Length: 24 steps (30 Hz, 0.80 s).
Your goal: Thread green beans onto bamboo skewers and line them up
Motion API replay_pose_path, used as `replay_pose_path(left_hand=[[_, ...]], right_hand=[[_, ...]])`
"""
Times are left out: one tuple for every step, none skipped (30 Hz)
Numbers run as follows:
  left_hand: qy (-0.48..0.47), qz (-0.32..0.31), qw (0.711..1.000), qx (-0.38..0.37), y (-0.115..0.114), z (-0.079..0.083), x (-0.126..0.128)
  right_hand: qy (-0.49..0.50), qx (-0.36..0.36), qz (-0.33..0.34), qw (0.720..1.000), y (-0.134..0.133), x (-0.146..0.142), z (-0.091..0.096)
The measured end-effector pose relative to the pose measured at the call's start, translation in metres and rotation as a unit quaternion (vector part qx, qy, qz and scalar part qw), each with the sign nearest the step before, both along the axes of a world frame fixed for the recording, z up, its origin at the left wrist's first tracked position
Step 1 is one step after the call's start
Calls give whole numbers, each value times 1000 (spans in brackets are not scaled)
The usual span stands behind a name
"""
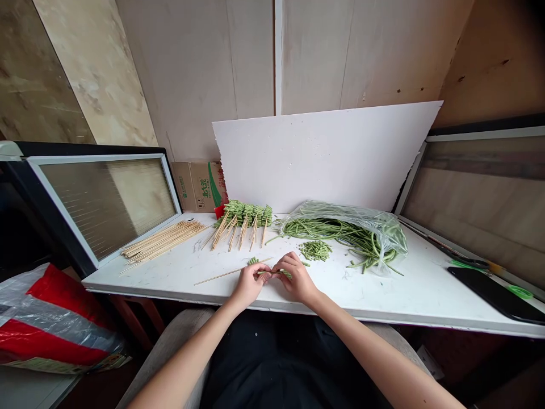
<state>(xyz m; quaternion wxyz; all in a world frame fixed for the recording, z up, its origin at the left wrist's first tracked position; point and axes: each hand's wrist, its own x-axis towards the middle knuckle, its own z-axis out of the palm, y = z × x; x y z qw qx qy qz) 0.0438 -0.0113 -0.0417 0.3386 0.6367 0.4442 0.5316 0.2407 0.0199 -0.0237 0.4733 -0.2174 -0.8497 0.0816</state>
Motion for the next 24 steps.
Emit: replay_pose_path(left_hand=[[6, -2, 1000, 5, -1, 1, 0], [13, -3, 1000, 11, -1, 1, 0], [21, -4, 1000, 16, -2, 3, 1], [29, -7, 999, 18, -3, 4, 0], [36, -12, 999, 18, -4, 6, 0], [41, -19, 999, 17, -5, 7, 0], [46, -28, 998, 16, -6, 9, -1], [51, -38, 998, 16, -7, 10, -1], [55, -49, 997, 16, -7, 11, -2], [57, -60, 997, 14, -7, 12, -3], [54, -69, 996, 8, -7, 12, -3], [46, -77, 996, -1, -6, 12, -4], [35, -84, 996, -13, -6, 12, -4], [22, -89, 995, -24, -5, 11, -5], [9, -93, 995, -33, -4, 11, -5], [-2, -95, 995, -39, -3, 10, -6], [-11, -96, 994, -43, -1, 9, -6], [-19, -97, 994, -45, 0, 8, -7], [-28, -98, 994, -47, 1, 8, -9], [-36, -98, 993, -50, 2, 8, -10], [-45, -98, 993, -51, 4, 8, -12], [-52, -97, 993, -52, 4, 8, -13], [-59, -97, 992, -53, 5, 8, -13], [-63, -97, 992, -54, 5, 8, -14]], right_hand=[[-6, 4, 5, 1000, -1, -1, 0], [-11, 7, 10, 1000, -3, -1, 0], [-16, 10, 16, 1000, -4, -2, 0], [-19, 13, 22, 999, -6, -2, 1], [-22, 15, 27, 999, -7, -2, 2], [-23, 16, 31, 999, -8, -2, 3], [-22, 14, 36, 999, -8, -3, 4], [-19, 10, 41, 999, -8, -3, 5], [-14, 2, 48, 999, -8, -3, 6], [-5, -12, 55, 998, -8, -4, 7], [8, -30, 61, 998, -8, -4, 7], [23, -53, 64, 996, -9, -5, 7], [37, -76, 63, 994, -9, -5, 7], [48, -99, 61, 992, -10, -6, 6], [56, -117, 57, 990, -10, -7, 6], [59, -131, 54, 988, -10, -7, 7], [58, -139, 51, 987, -10, -6, 8], [57, -145, 48, 987, -8, -4, 10], [58, -149, 44, 986, -5, 0, 12], [61, -154, 39, 985, -1, 5, 16], [62, -159, 32, 985, 5, 12, 20], [66, -168, 23, 983, 11, 20, 25], [60, -183, 19, 981, 18, 29, 30], [41, -194, 12, 980, 25, 39, 35]])
